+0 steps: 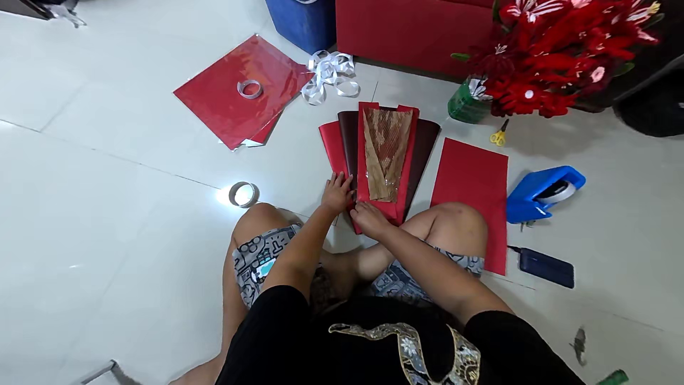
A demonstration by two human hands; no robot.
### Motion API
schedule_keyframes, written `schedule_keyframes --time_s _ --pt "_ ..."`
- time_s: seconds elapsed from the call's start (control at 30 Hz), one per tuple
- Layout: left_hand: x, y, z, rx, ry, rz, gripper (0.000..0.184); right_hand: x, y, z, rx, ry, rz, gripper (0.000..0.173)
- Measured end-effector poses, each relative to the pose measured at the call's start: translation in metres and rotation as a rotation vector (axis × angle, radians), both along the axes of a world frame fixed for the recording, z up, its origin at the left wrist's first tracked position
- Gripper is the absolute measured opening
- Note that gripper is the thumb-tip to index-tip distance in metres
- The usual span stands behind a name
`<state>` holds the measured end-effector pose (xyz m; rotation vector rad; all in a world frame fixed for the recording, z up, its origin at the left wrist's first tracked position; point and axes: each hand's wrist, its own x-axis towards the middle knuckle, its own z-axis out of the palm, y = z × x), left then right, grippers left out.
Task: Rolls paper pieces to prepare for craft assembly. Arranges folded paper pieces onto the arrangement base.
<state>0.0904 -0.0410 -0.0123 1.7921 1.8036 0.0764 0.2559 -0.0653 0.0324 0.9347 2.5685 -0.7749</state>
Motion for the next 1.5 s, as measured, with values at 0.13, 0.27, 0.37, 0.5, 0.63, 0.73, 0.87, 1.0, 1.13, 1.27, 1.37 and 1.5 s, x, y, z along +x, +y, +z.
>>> schedule_keyframes --time_s 0.13,0.27,0.37,0.5,0.63,0.73,0.87,1.0,1.13,1.27,1.37,1.5 --pt "0.001 -0.001 0.002 -0.026 0.009 -0.019 0.058 -0.001 0.001 0.000 -0.009 -0.015 0.029 0.031" --pt "0.002 -0.002 0.001 -0.023 0.037 -0.032 0.060 0.005 0.013 0.009 -0.130 0.058 -0.076 0.032" --pt "0.001 -0.001 0.001 -0.018 0.044 -0.036 0.061 0.029 0.040 0.040 -0.148 0.179 -0.492 0.037" --pt "0.001 -0.001 -0.001 -0.031 0.050 -0.027 0.062 0.080 0.080 0.030 -0.174 0.338 -1.235 0.047" --pt "0.003 0.002 0.000 -0.042 0.071 -0.020 0.062 0.084 0.092 0.005 -0.340 0.313 -1.546 0.080" --pt "0.001 0.002 0.000 -0.041 0.074 -0.025 0.063 0.076 0.094 0.007 -0.260 0.112 -1.604 0.087" --pt "-0.001 0.005 0.005 -0.062 0.077 -0.039 0.063 0.069 0.096 0.011 -0.251 0.075 -1.610 0.084" --pt "0.000 0.011 0.013 -0.110 0.098 -0.064 0.065 0.068 0.097 0.012 -0.252 0.089 -1.611 0.071" --pt "-0.006 0.012 0.016 -0.107 0.117 -0.116 0.067 0.068 0.099 0.012 -0.214 0.100 -1.557 0.066" --pt "-0.016 0.010 0.015 -0.106 0.089 -0.133 0.065 0.064 0.096 0.010 -0.224 0.162 -1.539 0.065" --pt "-0.015 0.009 0.013 -0.094 0.075 -0.117 0.065 0.064 0.096 0.009 -0.205 0.189 -1.561 0.063" --pt "-0.006 0.008 0.009 -0.063 0.074 -0.068 0.067 0.065 0.098 0.005 -0.186 0.228 -1.587 0.061"
